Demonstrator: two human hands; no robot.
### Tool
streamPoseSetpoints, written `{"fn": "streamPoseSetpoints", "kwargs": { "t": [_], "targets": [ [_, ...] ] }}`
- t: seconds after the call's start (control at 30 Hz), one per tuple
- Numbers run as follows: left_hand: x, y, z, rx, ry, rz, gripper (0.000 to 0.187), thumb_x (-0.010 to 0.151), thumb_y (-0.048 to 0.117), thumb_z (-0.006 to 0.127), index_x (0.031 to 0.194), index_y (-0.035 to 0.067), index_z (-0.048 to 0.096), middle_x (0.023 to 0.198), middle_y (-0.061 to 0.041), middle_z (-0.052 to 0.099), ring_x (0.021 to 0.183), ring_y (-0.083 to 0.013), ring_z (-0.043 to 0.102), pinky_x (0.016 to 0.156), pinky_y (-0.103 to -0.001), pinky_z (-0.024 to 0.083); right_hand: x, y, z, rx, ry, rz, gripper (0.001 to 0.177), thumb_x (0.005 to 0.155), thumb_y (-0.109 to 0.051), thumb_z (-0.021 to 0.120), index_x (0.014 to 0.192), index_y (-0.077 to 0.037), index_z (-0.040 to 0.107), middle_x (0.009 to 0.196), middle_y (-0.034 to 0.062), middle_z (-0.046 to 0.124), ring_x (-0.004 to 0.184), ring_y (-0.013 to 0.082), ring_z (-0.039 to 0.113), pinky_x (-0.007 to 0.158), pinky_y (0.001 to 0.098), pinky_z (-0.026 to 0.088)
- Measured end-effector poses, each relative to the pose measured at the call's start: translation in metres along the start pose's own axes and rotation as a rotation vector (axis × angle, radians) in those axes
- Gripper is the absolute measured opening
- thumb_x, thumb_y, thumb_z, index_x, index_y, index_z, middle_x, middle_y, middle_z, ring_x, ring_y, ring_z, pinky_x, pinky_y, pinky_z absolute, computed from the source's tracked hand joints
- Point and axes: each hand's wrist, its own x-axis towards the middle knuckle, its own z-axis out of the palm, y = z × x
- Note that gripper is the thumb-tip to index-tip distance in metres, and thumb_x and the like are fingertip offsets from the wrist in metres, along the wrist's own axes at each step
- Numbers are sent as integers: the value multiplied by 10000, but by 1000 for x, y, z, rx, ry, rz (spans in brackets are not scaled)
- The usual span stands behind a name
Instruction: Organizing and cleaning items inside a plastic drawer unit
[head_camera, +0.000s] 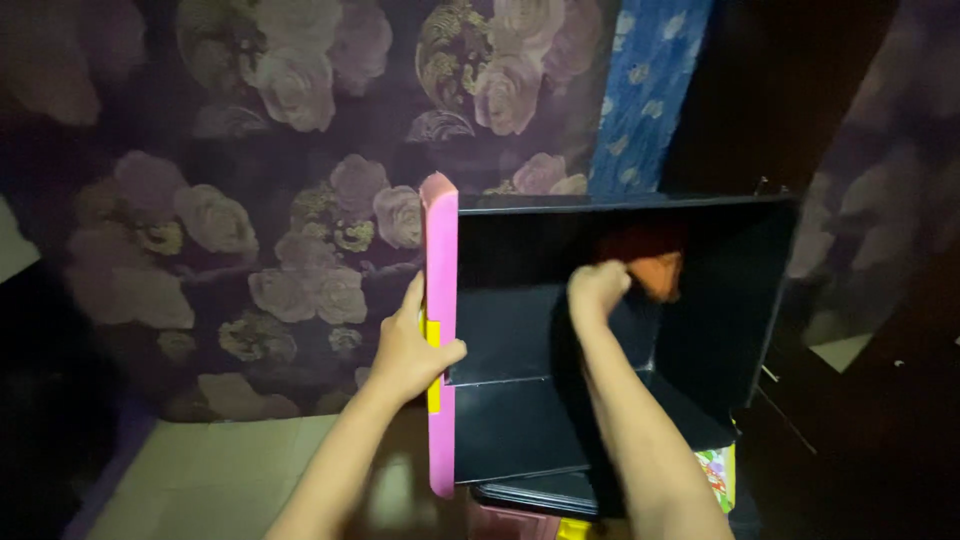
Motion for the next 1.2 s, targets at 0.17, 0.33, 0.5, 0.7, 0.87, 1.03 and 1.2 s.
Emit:
{"fn": "streamPoseSetpoints", "kwargs": {
  "t": [0.17, 0.33, 0.5, 0.7, 0.87, 1.03, 1.2],
  "targets": [
    [2, 4, -6, 26, -43, -45, 1061, 600, 194, 790, 1558, 139, 338, 975, -169, 755, 908, -320, 762, 858, -407, 593, -65, -131, -47, 147, -320, -448, 112, 725, -73, 658, 706, -5, 746, 740, 260, 684, 703, 454, 670, 774, 545, 545],
    [6, 4, -7, -33, -17, -7, 1050, 596, 207, 792, 1552, 160, 359, 968, -154, 766, 890, -314, 768, 831, -403, 599, -121, -156, -104, 220, -723, -667, 186, 862, -97, 623, 988, -104, 760, 894, 192, 739, 877, 387, 726, 809, 509, 553],
    [3, 3, 1, -19, -33, -38, 1048, 624, 195, 803, 1562, 159, 338, 1009, -167, 754, 908, -312, 768, 844, -403, 598, -122, -122, -164, 815, -891, -754, 344, 926, -131, 611, 1265, -74, 625, 1265, 175, 677, 1189, 367, 649, 962, 457, 531],
    [-2, -2, 11, -78, 0, 84, 1027, 629, 206, 833, 1539, 121, 365, 1079, -178, 747, 958, -318, 770, 856, -409, 594, -104, -123, -210, 355, -1152, -693, 288, 900, -162, 617, 1163, -94, 712, 1044, 160, 733, 982, 338, 702, 857, 433, 556],
    [0, -5, 11, -25, 14, 75, 1045, 624, 218, 850, 1549, 122, 375, 1089, -190, 748, 982, -342, 752, 884, -417, 577, -18, -23, -212, -251, -554, -680, 207, 740, -223, 721, 882, -90, 793, 994, 172, 703, 942, 380, 663, 797, 495, 537],
    [-8, 0, 13, -56, -25, 40, 1064, 619, 225, 837, 1567, 120, 363, 1135, -179, 752, 1022, -332, 755, 941, -410, 576, -28, 99, -144, -678, -495, -626, 338, 794, -359, 710, 977, -90, 801, 1305, 198, 641, 1207, 366, 584, 879, 455, 494],
    [-13, -3, 15, -18, 27, 106, 1082, 610, 213, 868, 1548, 69, 348, 1181, -211, 720, 1094, -350, 717, 971, -424, 549, -80, 72, -134, -720, -741, -304, 459, 943, -490, 562, 1060, -110, 793, 1148, 195, 731, 1169, 402, 642, 1096, 590, 401]
  ]
}}
